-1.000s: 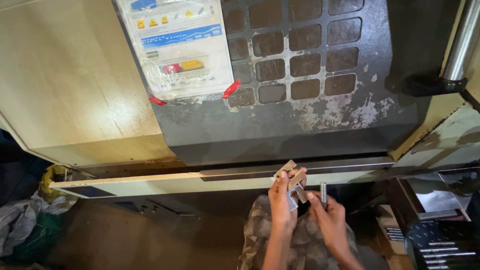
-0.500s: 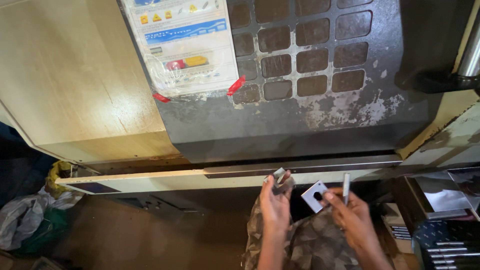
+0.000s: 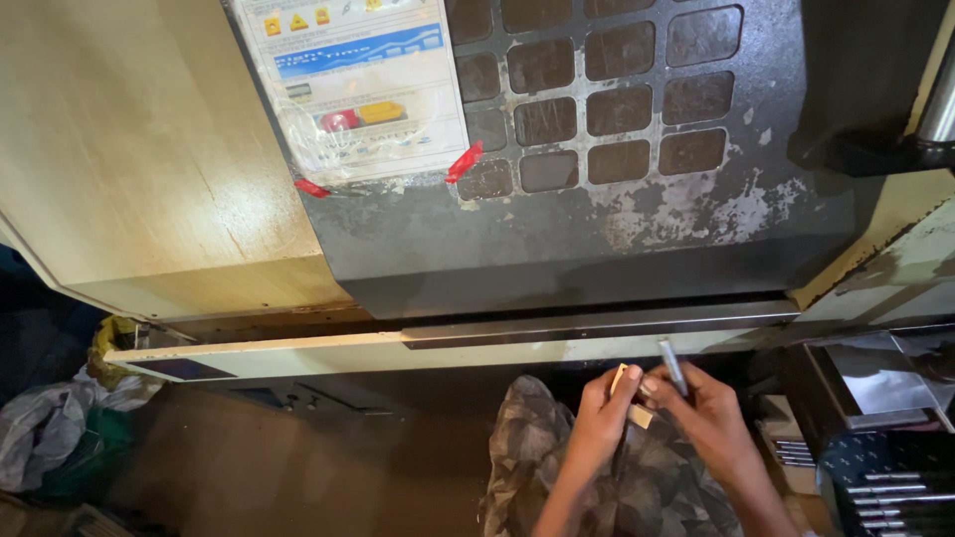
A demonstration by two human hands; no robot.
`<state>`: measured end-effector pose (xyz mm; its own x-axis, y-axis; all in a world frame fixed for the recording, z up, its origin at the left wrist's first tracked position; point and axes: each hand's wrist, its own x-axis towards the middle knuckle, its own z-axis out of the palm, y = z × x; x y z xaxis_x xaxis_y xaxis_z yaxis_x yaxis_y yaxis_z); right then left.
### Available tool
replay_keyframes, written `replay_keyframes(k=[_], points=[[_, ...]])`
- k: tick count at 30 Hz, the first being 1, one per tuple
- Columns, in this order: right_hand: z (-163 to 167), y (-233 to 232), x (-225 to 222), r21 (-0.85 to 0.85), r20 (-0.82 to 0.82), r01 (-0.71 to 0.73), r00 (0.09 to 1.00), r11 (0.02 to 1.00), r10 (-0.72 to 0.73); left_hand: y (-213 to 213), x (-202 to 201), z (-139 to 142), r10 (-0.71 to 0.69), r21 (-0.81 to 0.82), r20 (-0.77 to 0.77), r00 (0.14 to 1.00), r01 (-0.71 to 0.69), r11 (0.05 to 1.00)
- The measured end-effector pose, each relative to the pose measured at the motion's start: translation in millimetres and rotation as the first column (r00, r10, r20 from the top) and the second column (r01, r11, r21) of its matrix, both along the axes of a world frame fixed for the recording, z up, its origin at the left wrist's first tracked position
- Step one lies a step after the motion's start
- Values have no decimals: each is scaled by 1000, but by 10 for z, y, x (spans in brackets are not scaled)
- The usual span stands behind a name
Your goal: The person opens the CNC machine door, inserts a metal rod into the machine, and closes the door. They repeat this process multiple times, handling several metal rods and placing them into bins.
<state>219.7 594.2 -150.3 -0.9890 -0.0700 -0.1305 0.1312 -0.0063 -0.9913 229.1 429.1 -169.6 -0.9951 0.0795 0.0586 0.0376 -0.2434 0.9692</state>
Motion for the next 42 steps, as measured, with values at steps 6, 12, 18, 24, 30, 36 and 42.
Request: replay_keyframes(k=[6,12,18,24,30,36,42], points=[[231,25,96,272,-110,24,994,962,7,46,-85,-62,71,124,178,981,-94,988],[416,-205,226,535,-338,80,933,841,126,-10,-122,-122,-331,639,420,845,-15,769],[368,-223,239,697,-566,227,756,680,327,-44,-106,-107,-252,437,593,765,-44,898],[137,-164,221,734,-384,171,902,657,195,8,-87,-142,-419,692,432,798,5,722],[170,-148,279,707,-542,270,801,654,255,27,-78,-186,-430,733,399,810,0,680],[144,-104,315,756,-508,215,788,618,348,4,2,-79,-280,500,443,852,25,866],[12,108,320,648,-142,-226,902,727,407,-120,1,93,-255,223,279,926,196,955]])
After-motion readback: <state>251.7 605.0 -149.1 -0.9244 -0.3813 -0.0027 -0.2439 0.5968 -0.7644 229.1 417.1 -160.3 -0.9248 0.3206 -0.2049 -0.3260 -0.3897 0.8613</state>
